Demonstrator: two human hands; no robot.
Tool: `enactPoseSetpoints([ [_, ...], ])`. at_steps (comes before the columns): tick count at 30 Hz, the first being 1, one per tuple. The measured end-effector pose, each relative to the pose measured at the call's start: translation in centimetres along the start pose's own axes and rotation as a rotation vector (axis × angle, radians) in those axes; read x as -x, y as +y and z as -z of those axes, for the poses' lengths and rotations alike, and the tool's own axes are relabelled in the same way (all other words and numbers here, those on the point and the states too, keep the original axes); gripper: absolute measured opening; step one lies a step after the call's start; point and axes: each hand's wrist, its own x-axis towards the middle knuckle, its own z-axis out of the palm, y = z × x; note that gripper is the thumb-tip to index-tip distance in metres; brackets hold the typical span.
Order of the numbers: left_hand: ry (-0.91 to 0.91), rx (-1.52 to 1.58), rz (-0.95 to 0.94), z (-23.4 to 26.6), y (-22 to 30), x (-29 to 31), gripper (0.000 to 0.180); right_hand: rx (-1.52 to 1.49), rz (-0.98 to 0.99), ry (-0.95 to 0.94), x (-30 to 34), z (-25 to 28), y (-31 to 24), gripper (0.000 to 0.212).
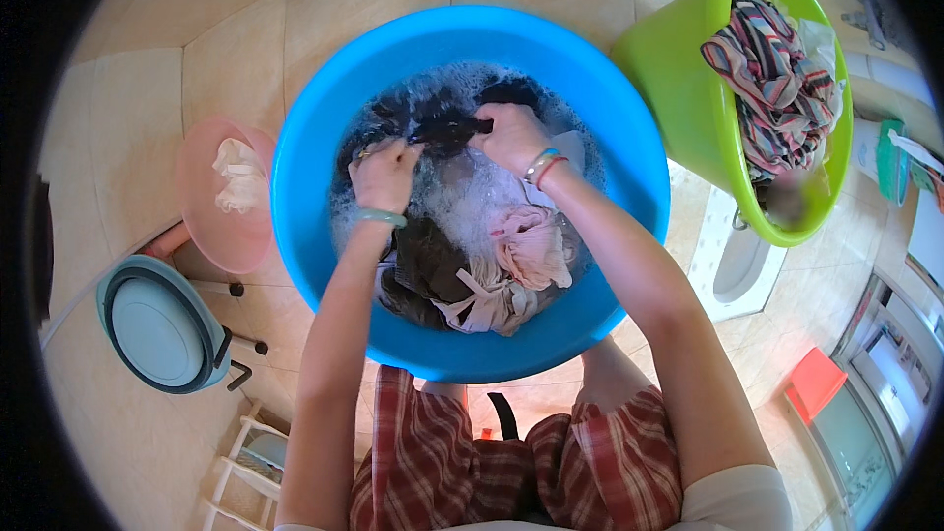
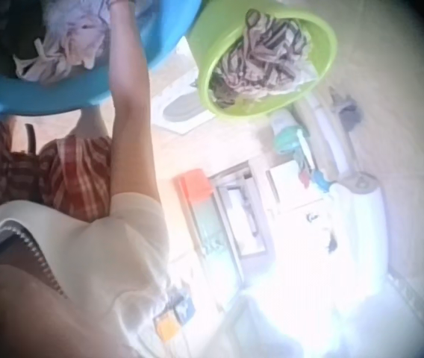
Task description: The person hand-washes multiple garments in a blue basin filled with soapy water, scrubbing and rinsing each item individually. After washing, the person wrings out each garment and transfers it to a green bucket beside the basin.
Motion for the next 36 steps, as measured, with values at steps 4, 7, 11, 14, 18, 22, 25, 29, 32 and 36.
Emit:
enactPoseSetpoints([
  [4, -0.058, 1.188, 0.112, 4.8, -0.3, 2.4, 0.020, 0.014, 0.356, 0.292, 3.5, 3.6, -1.4, 0.021],
  [7, -0.020, 1.329, 0.124, 8.7, 1.2, 4.2, 0.018, -0.025, 0.392, 0.345, 4.9, 5.2, -3.1, 0.019],
  [11, 0.056, 1.278, 0.027, 11.3, 1.1, 3.4, 0.014, -0.649, 0.252, 0.171, 6.6, 6.6, -5.8, 0.015],
  [14, 0.223, 0.984, -0.083, 11.1, 0.5, 2.2, 0.019, -0.886, 0.229, 0.077, 7.4, 7.0, -8.2, 0.019],
  [18, 0.347, 0.935, -0.051, 8.7, 0.9, 2.3, 0.025, -1.346, -0.054, -0.084, 8.2, 7.7, -9.9, 0.025],
  [22, -0.020, 1.480, 0.375, 4.3, 1.1, 4.6, 0.041, -1.229, 0.095, -0.136, 8.3, 7.4, -8.9, 0.024],
  [25, -0.083, 1.603, 0.574, 2.2, 2.2, 5.5, 0.054, -0.828, 0.274, 0.009, 7.9, 6.7, -8.6, 0.030],
  [29, 0.089, 1.504, 0.518, 2.2, 3.4, 5.3, 0.058, 0.065, 0.277, 0.393, 4.3, 4.3, -4.6, 0.059],
  [32, 0.071, 1.573, 0.587, 1.2, 2.4, 5.0, 0.056, 0.330, 0.070, 0.362, 2.4, 0.3, -2.9, 0.090],
  [36, 0.363, 0.789, 0.110, -1.1, 2.8, 5.5, 0.048, 0.202, 0.176, 0.354, 1.0, -2.0, -0.1, 0.085],
])
